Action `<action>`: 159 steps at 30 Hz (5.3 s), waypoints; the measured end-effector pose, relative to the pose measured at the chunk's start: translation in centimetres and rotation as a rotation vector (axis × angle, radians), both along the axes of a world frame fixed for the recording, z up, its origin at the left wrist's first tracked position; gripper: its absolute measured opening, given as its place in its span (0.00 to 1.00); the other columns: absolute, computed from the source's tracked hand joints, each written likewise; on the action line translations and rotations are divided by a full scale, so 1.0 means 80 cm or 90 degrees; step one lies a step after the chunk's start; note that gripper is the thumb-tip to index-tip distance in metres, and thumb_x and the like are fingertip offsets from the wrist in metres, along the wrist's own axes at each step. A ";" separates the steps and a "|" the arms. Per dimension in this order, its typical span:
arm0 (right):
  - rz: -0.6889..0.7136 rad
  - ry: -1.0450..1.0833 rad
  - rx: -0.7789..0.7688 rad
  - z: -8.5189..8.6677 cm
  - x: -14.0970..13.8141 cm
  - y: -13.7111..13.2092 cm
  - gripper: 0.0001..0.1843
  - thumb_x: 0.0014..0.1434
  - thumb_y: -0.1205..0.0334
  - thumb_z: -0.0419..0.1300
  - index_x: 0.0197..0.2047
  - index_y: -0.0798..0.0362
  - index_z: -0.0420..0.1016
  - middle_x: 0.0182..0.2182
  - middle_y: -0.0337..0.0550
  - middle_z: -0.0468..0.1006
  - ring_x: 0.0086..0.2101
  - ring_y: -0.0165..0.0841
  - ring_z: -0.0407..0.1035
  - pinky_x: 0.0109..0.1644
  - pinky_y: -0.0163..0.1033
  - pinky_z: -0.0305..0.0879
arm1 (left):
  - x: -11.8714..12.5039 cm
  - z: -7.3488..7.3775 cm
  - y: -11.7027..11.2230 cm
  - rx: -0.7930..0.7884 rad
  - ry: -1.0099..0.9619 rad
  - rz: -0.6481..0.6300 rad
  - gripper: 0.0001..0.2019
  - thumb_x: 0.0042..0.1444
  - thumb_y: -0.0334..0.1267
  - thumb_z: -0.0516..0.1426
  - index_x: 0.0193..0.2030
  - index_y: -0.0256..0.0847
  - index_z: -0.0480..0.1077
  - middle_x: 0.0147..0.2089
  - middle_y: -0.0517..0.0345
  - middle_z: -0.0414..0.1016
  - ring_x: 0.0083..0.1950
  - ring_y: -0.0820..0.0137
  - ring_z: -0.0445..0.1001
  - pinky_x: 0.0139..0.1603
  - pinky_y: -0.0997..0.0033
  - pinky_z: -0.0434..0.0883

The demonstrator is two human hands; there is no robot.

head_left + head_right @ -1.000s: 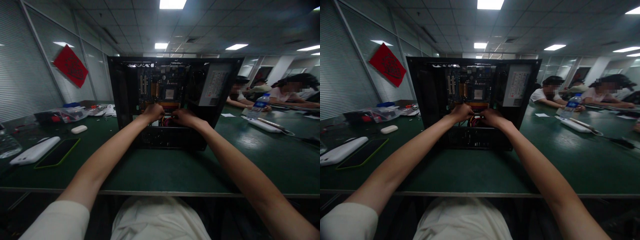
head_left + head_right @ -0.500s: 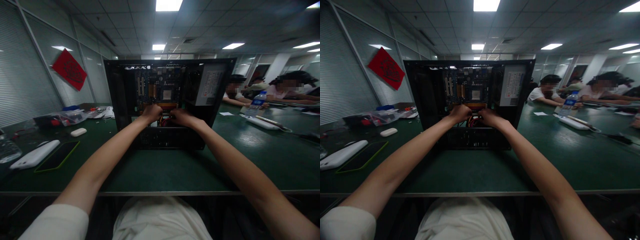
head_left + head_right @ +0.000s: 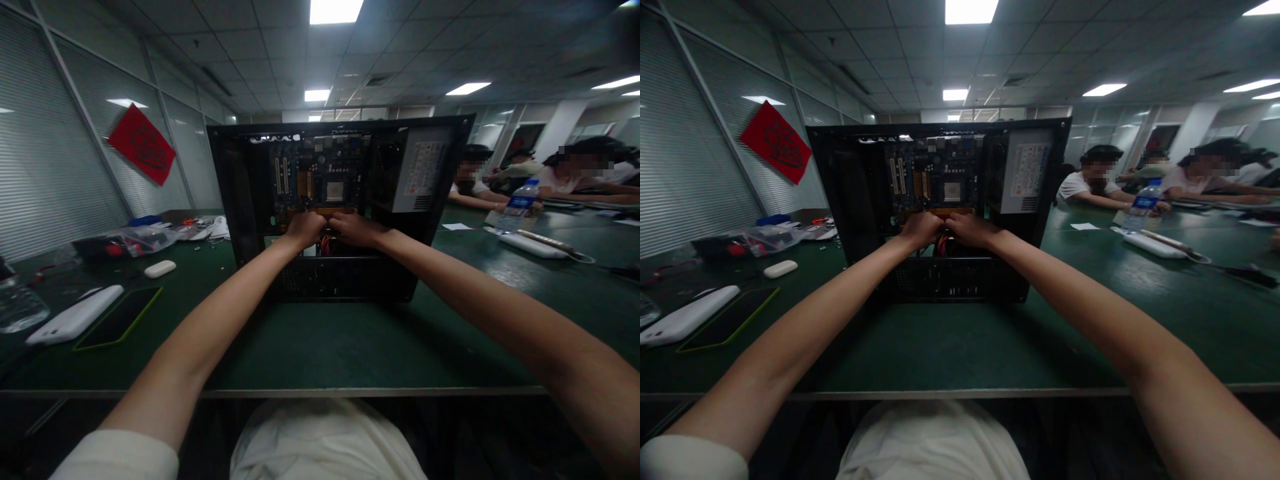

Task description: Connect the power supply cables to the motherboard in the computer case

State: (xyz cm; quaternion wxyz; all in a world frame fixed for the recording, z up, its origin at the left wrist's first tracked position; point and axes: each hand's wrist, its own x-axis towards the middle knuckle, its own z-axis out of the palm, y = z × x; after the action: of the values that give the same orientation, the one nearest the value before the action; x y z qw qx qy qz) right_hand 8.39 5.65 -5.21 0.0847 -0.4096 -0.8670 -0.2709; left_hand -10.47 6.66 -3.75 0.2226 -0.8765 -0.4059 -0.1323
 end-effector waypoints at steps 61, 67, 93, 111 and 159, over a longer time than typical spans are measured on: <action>-0.187 0.283 -0.120 0.000 0.006 -0.004 0.12 0.62 0.66 0.60 0.44 0.54 0.84 0.43 0.48 0.85 0.43 0.38 0.78 0.42 0.34 0.67 | -0.003 -0.010 0.015 -0.075 -0.080 -0.016 0.15 0.64 0.41 0.54 0.47 0.46 0.82 0.45 0.50 0.84 0.46 0.62 0.80 0.43 0.68 0.71; -0.204 0.270 -0.110 0.000 0.004 -0.011 0.12 0.63 0.65 0.59 0.44 0.54 0.85 0.44 0.49 0.85 0.43 0.38 0.78 0.41 0.34 0.68 | 0.000 -0.008 0.010 -0.063 -0.071 -0.003 0.15 0.64 0.39 0.53 0.47 0.45 0.82 0.45 0.48 0.83 0.45 0.62 0.80 0.43 0.68 0.72; -0.203 0.218 -0.143 -0.003 0.004 -0.009 0.13 0.61 0.67 0.58 0.44 0.55 0.84 0.43 0.53 0.84 0.43 0.42 0.78 0.41 0.37 0.67 | 0.004 -0.006 0.006 -0.029 -0.029 0.002 0.16 0.61 0.38 0.53 0.45 0.42 0.83 0.43 0.43 0.83 0.43 0.57 0.81 0.42 0.63 0.72; -0.186 0.288 -0.038 0.006 0.010 -0.069 0.23 0.71 0.49 0.49 0.47 0.51 0.83 0.39 0.49 0.84 0.39 0.38 0.77 0.39 0.36 0.63 | -0.036 0.004 -0.039 -0.035 -0.140 -0.035 0.19 0.68 0.46 0.50 0.49 0.45 0.80 0.47 0.51 0.84 0.47 0.61 0.81 0.45 0.66 0.71; -0.264 0.432 -0.011 -0.064 0.180 -0.096 0.32 0.66 0.39 0.45 0.23 0.52 0.73 0.20 0.43 0.72 0.24 0.34 0.64 0.31 0.38 0.52 | 0.039 -0.031 -0.157 -0.080 0.070 -0.076 0.21 0.72 0.40 0.47 0.47 0.28 0.79 0.41 0.34 0.82 0.45 0.52 0.82 0.40 0.61 0.75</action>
State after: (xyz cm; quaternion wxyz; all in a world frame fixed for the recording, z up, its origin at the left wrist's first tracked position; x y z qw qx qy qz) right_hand 22.82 -2.03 -10.30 0.3064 -0.6427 -0.6910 -0.1247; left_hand -7.37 -5.87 -6.26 0.1807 -0.9172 -0.3479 -0.0712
